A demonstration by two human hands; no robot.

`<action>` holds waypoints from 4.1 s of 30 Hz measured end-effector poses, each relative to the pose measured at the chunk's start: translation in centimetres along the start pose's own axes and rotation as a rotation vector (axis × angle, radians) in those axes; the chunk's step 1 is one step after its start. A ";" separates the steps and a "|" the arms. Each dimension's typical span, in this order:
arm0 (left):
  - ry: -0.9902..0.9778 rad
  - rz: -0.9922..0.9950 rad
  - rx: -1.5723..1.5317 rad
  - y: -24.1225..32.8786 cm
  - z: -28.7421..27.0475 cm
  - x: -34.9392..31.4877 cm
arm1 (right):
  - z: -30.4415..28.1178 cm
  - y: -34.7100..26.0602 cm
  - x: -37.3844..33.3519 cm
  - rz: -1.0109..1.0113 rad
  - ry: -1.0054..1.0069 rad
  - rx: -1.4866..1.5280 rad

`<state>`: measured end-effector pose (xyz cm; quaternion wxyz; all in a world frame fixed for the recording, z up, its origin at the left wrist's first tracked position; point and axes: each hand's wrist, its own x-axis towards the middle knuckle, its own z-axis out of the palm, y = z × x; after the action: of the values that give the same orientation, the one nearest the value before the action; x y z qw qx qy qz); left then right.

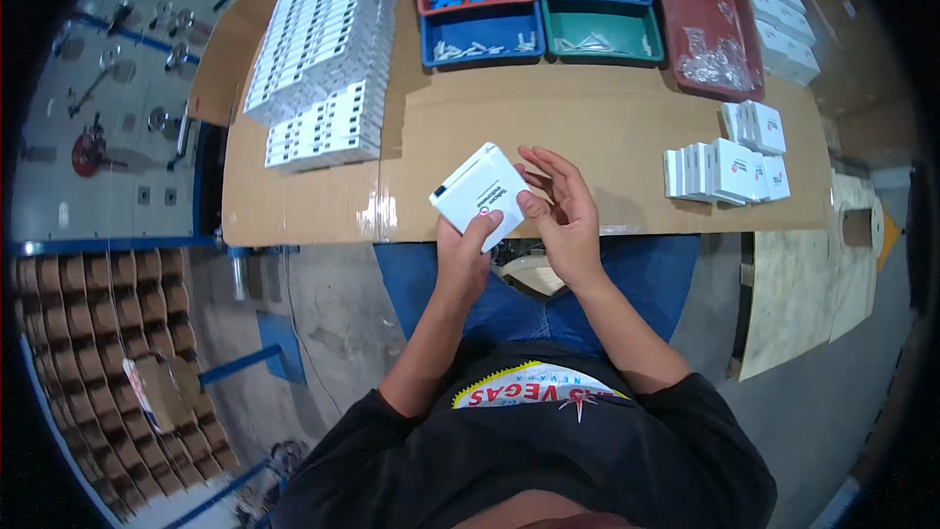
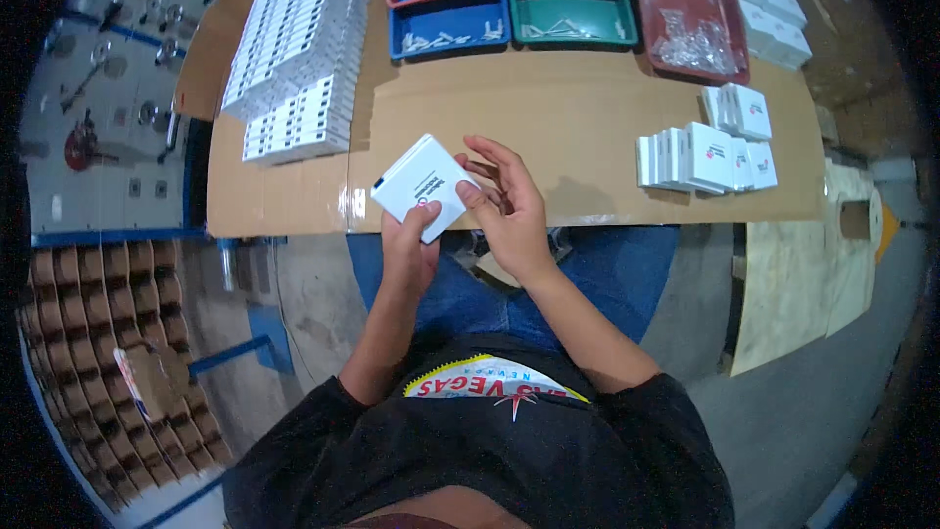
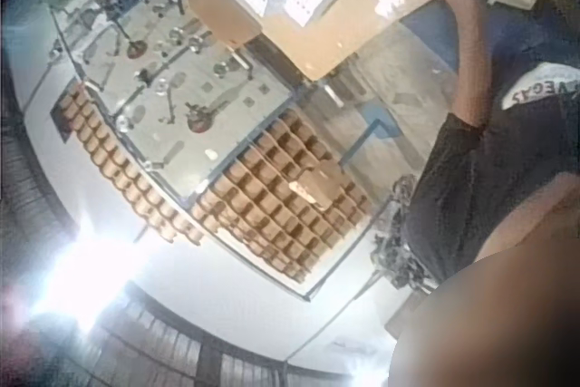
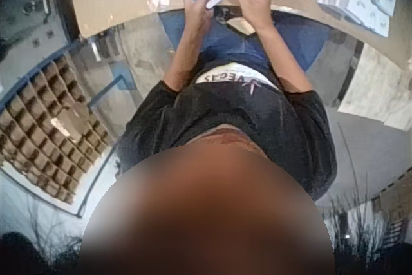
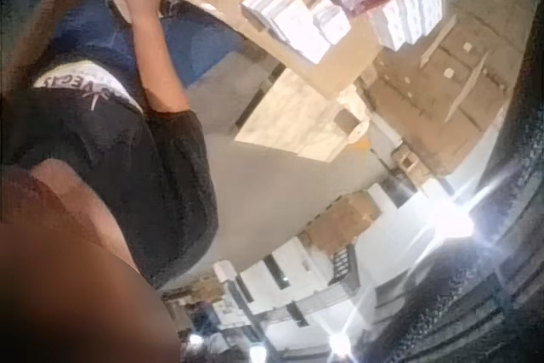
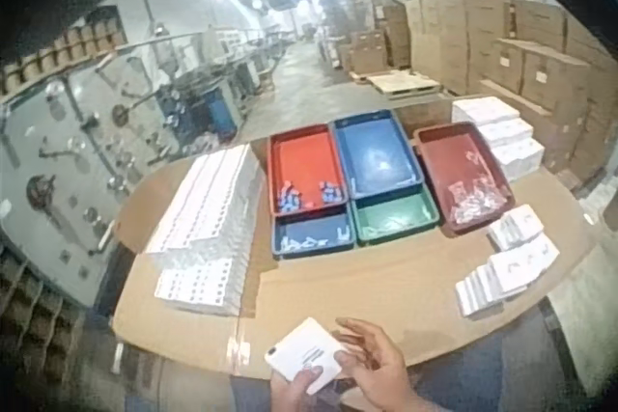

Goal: Sorting small blue electronic or plastic components from a tray into individual white boxes and stacking them on a workbench.

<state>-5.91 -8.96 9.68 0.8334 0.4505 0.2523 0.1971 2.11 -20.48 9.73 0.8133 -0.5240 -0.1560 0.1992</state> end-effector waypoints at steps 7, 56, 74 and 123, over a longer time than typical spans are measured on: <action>-0.171 0.036 -0.039 0.4 0.4 0.5 | -1.4 0.4 0.2 -0.171 -0.193 -0.529; -0.156 -0.057 -0.051 -0.8 -0.2 0.9 | -1.0 1.5 -0.3 -0.228 -0.402 -0.794; -0.214 -0.563 -0.485 -1.0 -1.2 0.9 | -2.2 -0.6 1.0 -0.176 -0.468 -0.740; -0.267 -0.604 -0.390 -0.8 -1.1 1.0 | -3.1 -1.7 0.3 -0.087 -0.269 -0.586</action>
<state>-5.70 -8.10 8.27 0.9495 0.2106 0.2207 -0.0733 4.09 -23.40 10.08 0.6076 -0.6976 -0.3352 0.1783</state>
